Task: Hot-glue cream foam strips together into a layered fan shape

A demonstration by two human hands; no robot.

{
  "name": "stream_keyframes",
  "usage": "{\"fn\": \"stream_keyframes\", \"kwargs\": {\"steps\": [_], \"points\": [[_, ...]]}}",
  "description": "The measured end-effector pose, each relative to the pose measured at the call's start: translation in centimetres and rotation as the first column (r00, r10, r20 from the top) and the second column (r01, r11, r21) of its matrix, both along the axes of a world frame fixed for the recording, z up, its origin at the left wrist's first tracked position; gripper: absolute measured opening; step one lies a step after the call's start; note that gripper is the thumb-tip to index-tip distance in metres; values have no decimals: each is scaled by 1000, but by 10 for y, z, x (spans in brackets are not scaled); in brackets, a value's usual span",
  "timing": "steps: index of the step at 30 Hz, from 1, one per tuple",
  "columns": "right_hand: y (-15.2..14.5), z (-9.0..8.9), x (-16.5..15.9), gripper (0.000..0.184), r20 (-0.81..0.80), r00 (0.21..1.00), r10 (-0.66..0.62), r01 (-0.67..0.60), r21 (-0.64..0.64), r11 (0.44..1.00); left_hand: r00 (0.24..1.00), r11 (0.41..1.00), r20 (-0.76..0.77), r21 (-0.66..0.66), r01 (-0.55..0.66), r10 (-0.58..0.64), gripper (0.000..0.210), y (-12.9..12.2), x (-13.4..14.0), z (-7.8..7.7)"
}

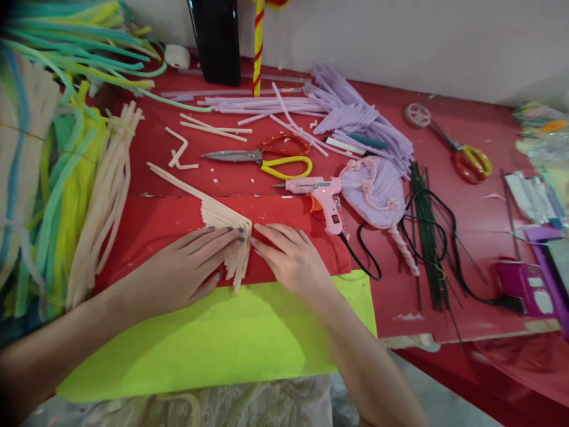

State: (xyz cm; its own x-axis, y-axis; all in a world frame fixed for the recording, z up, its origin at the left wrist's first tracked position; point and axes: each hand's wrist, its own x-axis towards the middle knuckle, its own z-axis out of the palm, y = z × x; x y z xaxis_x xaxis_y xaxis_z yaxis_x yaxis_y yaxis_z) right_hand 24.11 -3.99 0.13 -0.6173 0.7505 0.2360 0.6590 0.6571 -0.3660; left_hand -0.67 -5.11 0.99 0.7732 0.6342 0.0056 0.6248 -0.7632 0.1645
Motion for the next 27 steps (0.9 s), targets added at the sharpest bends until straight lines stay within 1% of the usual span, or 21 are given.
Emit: {"fn": "stream_keyframes", "kwargs": {"steps": [7, 17, 23, 27], "points": [[2, -2, 3, 29, -93, 996, -4, -1, -47, 999, 1000, 1000, -5, -6, 5, -5, 53, 0, -1, -2], [2, -3, 7, 28, -83, 996, 33, -37, -49, 998, 1000, 1000, -20, -2, 9, -9, 52, 0, 0, 0], [4, 2, 14, 32, -53, 995, 82, -89, -131, 987, 1000, 1000, -15, -6, 9, -10, 52, 0, 0, 0], [4, 3, 15, 30, -42, 995, 95, -99, -125, 987, 1000, 1000, -9, 5, 7, -7, 52, 0, 0, 0]]}}
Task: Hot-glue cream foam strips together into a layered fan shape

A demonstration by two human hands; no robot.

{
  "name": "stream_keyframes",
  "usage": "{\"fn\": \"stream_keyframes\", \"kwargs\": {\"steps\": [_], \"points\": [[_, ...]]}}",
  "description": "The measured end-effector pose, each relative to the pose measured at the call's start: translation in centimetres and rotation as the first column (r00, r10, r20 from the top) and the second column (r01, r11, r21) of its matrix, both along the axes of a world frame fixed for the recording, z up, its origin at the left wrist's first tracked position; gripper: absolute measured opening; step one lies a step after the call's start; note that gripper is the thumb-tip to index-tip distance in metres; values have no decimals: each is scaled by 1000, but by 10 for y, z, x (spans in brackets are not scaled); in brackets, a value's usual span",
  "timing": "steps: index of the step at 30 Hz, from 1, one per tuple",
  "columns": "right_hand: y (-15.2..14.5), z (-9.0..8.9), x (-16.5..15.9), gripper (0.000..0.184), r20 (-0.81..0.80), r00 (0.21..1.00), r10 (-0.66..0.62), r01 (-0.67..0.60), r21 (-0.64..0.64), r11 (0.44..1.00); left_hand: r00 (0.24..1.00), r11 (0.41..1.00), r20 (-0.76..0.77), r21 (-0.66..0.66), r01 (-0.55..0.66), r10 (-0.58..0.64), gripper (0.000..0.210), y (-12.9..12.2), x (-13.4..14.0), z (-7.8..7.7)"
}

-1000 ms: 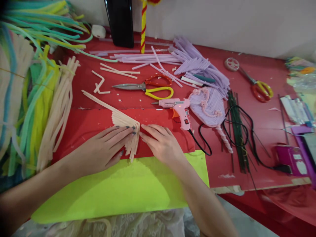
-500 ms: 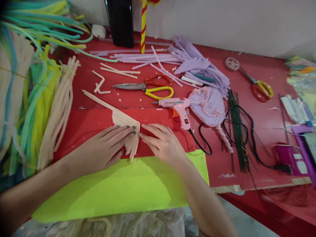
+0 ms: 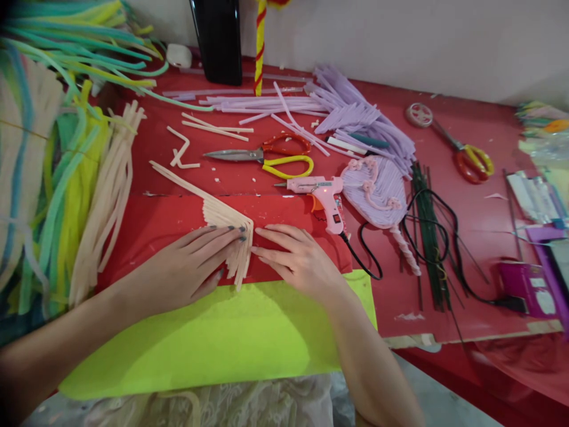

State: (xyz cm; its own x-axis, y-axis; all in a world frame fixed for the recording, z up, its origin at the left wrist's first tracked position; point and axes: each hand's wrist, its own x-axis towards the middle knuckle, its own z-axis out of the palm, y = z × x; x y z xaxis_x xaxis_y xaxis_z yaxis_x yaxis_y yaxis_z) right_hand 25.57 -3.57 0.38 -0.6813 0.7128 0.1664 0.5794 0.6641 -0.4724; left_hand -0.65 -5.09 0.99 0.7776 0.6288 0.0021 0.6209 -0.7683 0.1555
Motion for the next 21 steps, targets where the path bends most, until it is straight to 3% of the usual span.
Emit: {"fn": "stream_keyframes", "kwargs": {"steps": [21], "points": [[-1, -1, -1, 27, 12, 1000, 8, -9, 26, 1000, 1000, 1000, 16, -13, -3, 3, 52, 0, 0, 0]]}}
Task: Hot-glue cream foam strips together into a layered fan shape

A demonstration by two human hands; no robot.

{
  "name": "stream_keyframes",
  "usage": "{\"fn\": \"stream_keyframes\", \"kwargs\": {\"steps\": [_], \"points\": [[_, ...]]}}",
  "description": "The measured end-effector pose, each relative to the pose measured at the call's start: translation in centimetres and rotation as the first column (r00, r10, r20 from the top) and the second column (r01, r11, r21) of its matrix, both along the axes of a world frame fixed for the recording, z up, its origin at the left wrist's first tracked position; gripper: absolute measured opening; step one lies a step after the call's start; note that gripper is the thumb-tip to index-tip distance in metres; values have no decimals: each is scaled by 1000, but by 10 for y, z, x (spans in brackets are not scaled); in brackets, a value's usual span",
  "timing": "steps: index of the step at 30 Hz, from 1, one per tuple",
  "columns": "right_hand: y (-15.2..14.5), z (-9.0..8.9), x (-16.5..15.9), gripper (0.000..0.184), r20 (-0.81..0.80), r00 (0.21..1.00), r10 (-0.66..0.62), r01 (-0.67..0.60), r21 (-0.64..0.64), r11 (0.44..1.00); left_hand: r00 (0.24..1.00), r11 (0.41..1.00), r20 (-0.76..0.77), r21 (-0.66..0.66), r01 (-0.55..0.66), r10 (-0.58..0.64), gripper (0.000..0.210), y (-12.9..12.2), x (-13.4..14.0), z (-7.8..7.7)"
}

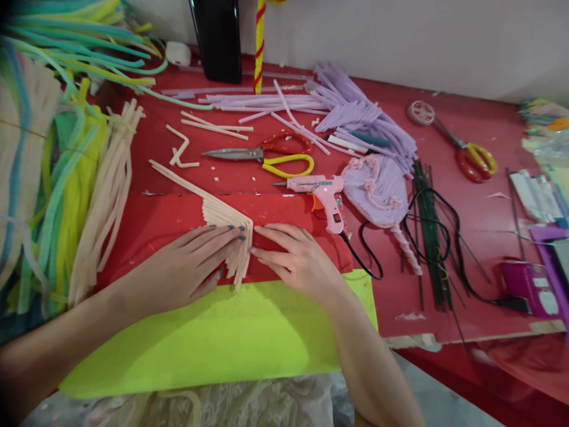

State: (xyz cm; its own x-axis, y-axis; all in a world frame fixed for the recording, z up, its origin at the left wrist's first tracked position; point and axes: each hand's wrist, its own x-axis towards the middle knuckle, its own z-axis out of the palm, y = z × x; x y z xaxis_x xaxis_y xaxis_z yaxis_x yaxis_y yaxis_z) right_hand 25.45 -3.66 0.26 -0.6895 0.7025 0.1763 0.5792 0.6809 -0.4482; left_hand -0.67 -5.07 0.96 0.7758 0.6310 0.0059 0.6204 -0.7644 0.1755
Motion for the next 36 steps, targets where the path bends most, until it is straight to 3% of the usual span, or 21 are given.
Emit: {"fn": "stream_keyframes", "kwargs": {"steps": [10, 36], "points": [[0, 2, 3, 29, -25, 1000, -15, 13, -80, 997, 999, 998, 31, -60, 22, -20, 43, 1, -3, 2], [1, 8, 3, 25, 8, 999, 38, -37, -95, 995, 999, 997, 31, -76, 24, -22, 46, 1, -4, 4]]}}
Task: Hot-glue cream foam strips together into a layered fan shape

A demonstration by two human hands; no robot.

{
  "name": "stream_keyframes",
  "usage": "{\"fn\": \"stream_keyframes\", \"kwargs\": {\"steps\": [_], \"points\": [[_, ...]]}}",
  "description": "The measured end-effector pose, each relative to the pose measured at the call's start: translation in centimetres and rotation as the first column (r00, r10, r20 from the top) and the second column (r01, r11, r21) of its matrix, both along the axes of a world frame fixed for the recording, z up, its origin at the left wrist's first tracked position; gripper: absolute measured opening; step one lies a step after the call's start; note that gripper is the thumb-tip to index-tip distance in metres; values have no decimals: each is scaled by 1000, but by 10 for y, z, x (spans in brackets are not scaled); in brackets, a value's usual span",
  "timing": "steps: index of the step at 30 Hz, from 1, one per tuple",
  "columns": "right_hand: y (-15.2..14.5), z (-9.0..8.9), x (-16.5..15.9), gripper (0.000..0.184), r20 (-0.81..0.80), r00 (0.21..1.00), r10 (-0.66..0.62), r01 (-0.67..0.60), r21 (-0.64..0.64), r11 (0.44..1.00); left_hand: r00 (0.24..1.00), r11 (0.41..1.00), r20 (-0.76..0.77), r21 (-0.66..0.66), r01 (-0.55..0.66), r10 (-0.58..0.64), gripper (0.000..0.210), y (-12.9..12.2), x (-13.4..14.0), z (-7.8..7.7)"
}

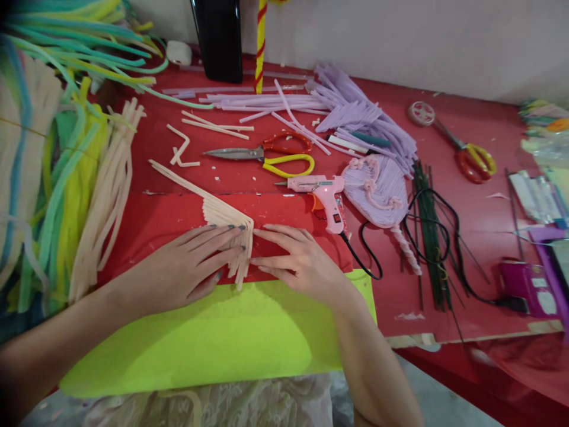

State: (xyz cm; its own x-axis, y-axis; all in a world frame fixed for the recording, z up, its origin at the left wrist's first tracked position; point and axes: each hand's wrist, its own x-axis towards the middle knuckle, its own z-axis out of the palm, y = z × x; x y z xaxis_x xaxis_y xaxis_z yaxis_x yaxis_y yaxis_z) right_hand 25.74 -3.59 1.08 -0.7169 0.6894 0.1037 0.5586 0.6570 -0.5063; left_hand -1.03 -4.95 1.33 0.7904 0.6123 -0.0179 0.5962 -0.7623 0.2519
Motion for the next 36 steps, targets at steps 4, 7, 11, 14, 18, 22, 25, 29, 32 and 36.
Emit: {"fn": "stream_keyframes", "kwargs": {"steps": [4, 7, 11, 14, 18, 22, 25, 29, 32, 36], "points": [[-1, 0, 0, 23, 9, 1000, 11, -11, 4, 1000, 1000, 1000, -4, 1, 0, 0, 45, 0, 0, 0], [-1, -1, 0, 23, 13, 1000, 19, -19, -2, 1000, 1000, 1000, -1, -2, -3, 3, 45, 0, 0, 0], [-1, 0, 1, 26, 22, 1000, 20, -19, -18, 1000, 1000, 1000, 9, -8, -8, 8, 46, 0, 0, 0], [-1, 1, 2, 28, 36, 999, 31, -30, -24, 999, 1000, 1000, 5, -2, -4, 4, 46, 0, 0, 0], [-2, 1, 1, 27, 65, 997, 36, -35, -15, 999, 1000, 1000, -1, -4, 0, 0, 45, 0, 0, 1], [-3, 2, 1, 28, 76, 996, 45, -45, -8, 999, 1000, 1000, 6, -13, -7, 7, 45, 0, 0, 0], [-3, 4, 0, 29, 76, 996, 52, -52, -1, 999, 1000, 1000, 14, -15, -10, 10, 46, 0, 0, 0], [-3, 5, 0, 29, 85, 995, 51, -51, -5, 999, 1000, 1000, 6, -10, -6, 6, 46, 1, 1, 0], [-3, 5, 0, 28, 83, 995, 52, -51, -19, 999, 1000, 1000, -4, -8, -1, 1, 46, 1, 1, 1], [-2, 3, 1, 28, 73, 996, 56, -54, -22, 998, 1000, 1000, 13, -5, -8, 8, 46, 1, 1, 1]]}}
